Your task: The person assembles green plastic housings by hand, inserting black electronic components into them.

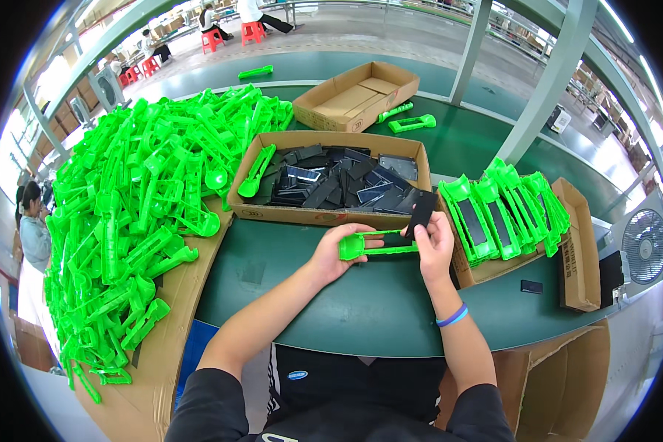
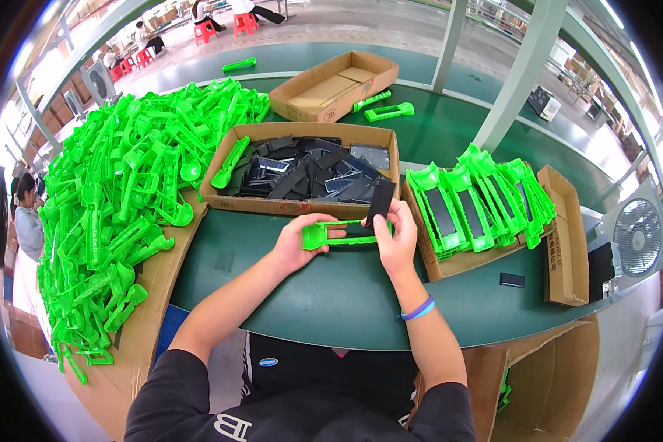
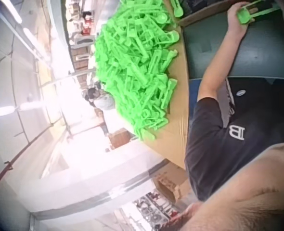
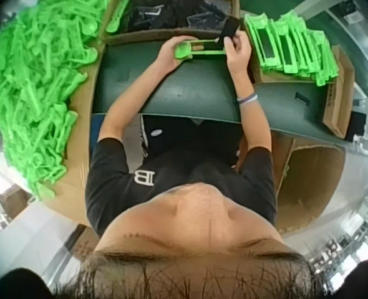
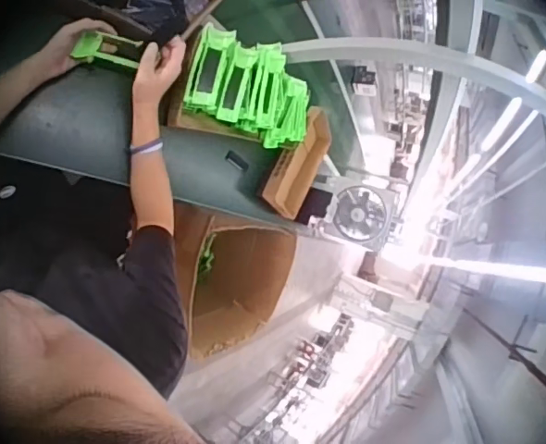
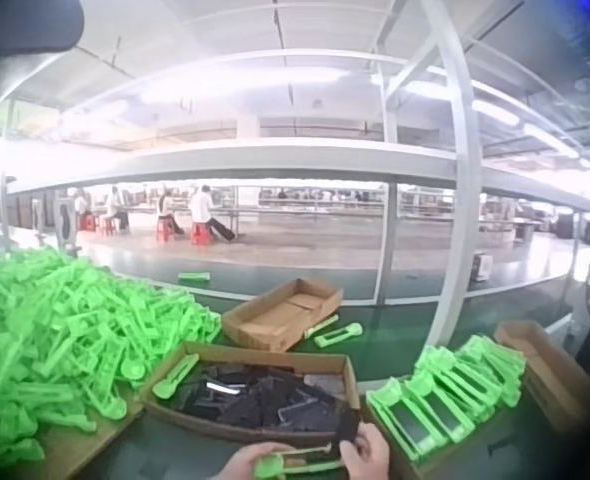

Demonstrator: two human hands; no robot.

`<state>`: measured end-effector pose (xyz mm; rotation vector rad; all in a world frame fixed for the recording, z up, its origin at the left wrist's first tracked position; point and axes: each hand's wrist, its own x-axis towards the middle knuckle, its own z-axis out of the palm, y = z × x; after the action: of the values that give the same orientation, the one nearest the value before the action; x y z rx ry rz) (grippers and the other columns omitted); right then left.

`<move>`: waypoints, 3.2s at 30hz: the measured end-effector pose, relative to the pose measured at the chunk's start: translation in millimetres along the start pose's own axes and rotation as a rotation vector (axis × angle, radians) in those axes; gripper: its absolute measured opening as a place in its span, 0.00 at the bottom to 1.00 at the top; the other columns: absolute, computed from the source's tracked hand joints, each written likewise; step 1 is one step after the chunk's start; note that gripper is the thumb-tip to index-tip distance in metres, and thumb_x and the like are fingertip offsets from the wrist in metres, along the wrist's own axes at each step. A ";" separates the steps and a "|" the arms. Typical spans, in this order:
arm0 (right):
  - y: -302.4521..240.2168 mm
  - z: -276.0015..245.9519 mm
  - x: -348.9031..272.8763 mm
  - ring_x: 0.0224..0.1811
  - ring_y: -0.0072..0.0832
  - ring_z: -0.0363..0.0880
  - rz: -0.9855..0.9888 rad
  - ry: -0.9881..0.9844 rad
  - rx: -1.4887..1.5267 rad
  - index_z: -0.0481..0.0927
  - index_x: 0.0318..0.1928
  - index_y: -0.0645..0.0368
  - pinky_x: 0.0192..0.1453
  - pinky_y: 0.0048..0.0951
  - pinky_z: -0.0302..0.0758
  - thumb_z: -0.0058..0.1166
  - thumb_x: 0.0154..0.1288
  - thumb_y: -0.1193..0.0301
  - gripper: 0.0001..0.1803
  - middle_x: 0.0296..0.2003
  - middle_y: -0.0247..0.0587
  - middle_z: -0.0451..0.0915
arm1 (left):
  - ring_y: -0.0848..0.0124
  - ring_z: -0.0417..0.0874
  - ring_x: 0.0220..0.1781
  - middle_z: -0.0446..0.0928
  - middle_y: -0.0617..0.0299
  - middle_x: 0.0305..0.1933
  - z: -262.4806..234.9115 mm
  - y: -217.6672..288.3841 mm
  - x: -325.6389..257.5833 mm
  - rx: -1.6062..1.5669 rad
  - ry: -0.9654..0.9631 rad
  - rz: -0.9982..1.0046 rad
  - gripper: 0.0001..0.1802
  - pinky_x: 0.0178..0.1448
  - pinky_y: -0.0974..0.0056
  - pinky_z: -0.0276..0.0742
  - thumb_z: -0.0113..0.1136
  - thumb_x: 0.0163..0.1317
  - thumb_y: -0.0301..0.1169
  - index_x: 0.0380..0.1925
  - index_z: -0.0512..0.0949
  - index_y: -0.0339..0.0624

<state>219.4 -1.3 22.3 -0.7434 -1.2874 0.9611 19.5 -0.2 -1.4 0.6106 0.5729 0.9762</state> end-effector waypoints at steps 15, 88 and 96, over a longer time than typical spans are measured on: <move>-19.9 -4.2 10.4 0.22 0.25 0.75 0.079 0.135 0.282 0.54 0.58 0.58 0.22 0.23 0.72 0.48 0.58 0.85 0.29 0.32 0.45 0.76 | 0.58 0.78 0.48 0.75 0.49 0.48 -4.7 4.1 2.0 0.119 -0.057 0.119 0.20 0.35 0.63 0.74 0.47 0.61 0.39 0.43 0.73 0.32; -2.2 -5.3 7.7 0.17 0.15 0.69 0.554 -0.356 -0.457 0.79 0.30 0.63 0.22 0.19 0.65 0.57 0.58 0.72 0.06 0.17 0.31 0.74 | 0.67 0.78 0.29 0.78 0.44 0.37 -10.1 13.4 6.0 0.187 -0.064 0.176 0.19 0.25 0.66 0.75 0.42 0.57 0.32 0.33 0.76 0.24; -19.8 8.5 -1.3 0.29 0.38 0.77 -0.436 -0.302 -0.703 0.81 0.42 0.56 0.32 0.28 0.74 0.53 0.44 0.83 0.21 0.29 0.43 0.78 | 0.59 0.78 0.46 0.74 0.48 0.47 1.6 25.9 -7.9 0.213 -0.123 0.620 0.26 0.42 0.60 0.77 0.43 0.66 0.49 0.50 0.65 0.37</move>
<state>214.3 -11.5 40.5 -0.8074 -1.9944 0.2511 2.2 3.5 19.2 1.0681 0.3815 1.4547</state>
